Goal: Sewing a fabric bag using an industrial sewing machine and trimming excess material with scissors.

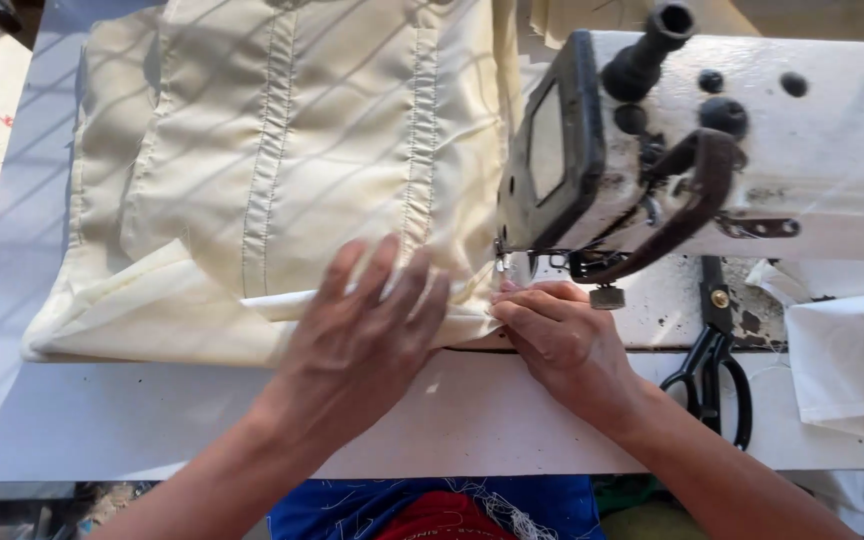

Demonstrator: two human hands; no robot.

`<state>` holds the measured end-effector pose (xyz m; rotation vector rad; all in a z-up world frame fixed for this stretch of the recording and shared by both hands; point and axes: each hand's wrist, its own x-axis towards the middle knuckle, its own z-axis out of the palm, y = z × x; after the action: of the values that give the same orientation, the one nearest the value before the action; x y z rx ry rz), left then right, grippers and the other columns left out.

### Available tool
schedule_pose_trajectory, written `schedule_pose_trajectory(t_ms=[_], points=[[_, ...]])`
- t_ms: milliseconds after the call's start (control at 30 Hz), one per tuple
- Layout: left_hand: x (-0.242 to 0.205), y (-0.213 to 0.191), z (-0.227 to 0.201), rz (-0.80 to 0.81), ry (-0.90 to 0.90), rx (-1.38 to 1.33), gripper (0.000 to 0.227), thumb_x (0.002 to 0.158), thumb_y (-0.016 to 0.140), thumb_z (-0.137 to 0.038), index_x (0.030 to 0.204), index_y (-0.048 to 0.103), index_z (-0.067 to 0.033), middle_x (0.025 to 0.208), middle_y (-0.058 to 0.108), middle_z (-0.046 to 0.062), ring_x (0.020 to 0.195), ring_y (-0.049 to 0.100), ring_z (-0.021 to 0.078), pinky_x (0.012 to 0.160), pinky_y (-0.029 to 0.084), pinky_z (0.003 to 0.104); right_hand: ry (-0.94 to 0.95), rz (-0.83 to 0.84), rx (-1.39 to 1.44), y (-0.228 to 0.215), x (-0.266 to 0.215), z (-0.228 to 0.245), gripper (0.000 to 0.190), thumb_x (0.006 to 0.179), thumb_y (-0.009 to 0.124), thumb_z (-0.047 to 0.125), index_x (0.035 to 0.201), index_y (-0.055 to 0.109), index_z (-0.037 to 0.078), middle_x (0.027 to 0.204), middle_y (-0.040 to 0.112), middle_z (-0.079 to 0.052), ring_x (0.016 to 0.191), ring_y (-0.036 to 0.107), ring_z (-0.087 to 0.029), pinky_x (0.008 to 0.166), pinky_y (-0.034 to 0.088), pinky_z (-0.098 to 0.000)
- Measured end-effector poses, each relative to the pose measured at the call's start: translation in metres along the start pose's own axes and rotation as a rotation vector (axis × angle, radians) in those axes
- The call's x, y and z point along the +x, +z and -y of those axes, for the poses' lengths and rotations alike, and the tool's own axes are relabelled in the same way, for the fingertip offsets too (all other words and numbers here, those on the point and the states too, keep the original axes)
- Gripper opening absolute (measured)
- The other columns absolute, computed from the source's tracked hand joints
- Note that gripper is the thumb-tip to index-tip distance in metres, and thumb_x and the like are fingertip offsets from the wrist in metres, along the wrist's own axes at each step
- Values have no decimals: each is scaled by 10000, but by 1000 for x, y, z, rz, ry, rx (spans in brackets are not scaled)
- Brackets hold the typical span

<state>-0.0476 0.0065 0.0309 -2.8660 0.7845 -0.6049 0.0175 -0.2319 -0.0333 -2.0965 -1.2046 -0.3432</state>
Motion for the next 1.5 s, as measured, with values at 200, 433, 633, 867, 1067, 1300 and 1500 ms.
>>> schedule_pose_trajectory(t_ms=[200, 433, 633, 867, 1067, 1300, 1500], points=[[-24, -24, -14, -229, 284, -31, 84, 964, 645, -22, 1031, 689, -47, 883, 618, 47, 829, 561, 196, 732, 493, 329, -3, 11, -26, -2, 0, 3, 173, 887, 795, 73, 1050, 757, 30, 1081, 789, -109, 1053, 761, -270, 905, 583, -393], [7, -29, -59, -6, 374, -294, 233, 898, 610, -176, 881, 801, -43, 1020, 649, 163, 1178, 594, 459, 1110, 436, 542, -127, 129, -42, -11, -4, -1, 227, 907, 692, 9, 1126, 719, -46, 1245, 718, -197, 1208, 687, -335, 1079, 509, -490], [34, -19, -22, 281, 159, -137, 210, 884, 553, -202, 949, 728, -107, 990, 650, 116, 1141, 557, 397, 1186, 231, 718, -132, 147, 21, -17, -9, -4, 321, 955, 705, 84, 1267, 666, 19, 1354, 665, -156, 1334, 605, -346, 1153, 446, -531], [35, 6, -17, 304, 324, -471, 162, 935, 594, -151, 868, 726, -83, 915, 639, 107, 962, 584, 317, 1137, 368, 527, -157, 113, -67, -19, -14, 3, 293, 966, 682, 70, 1234, 679, -48, 1329, 661, -233, 1332, 583, -398, 1144, 457, -550], [49, 4, -6, 526, 145, -690, 284, 949, 600, -340, 815, 727, -124, 884, 734, 67, 894, 668, 305, 1006, 374, 462, -140, 91, -216, -26, -26, 18, 189, 940, 711, 60, 1117, 646, 59, 1184, 639, -92, 1148, 567, -323, 868, 454, -443], [57, 13, -1, 674, 80, -690, 305, 1004, 559, -289, 740, 581, -139, 726, 647, 47, 745, 607, 299, 865, 414, 429, 38, 92, -179, -30, -38, 37, 165, 980, 664, 170, 1115, 708, 86, 1117, 691, -60, 1029, 587, -314, 898, 421, -454], [55, 9, 8, 672, 7, -848, 272, 1095, 435, -311, 893, 501, -142, 733, 581, 65, 705, 515, 297, 829, 402, 427, 97, 118, -138, -33, -39, 41, 279, 1008, 614, 236, 1224, 657, 65, 1066, 632, -71, 1005, 542, -314, 908, 400, -497]])
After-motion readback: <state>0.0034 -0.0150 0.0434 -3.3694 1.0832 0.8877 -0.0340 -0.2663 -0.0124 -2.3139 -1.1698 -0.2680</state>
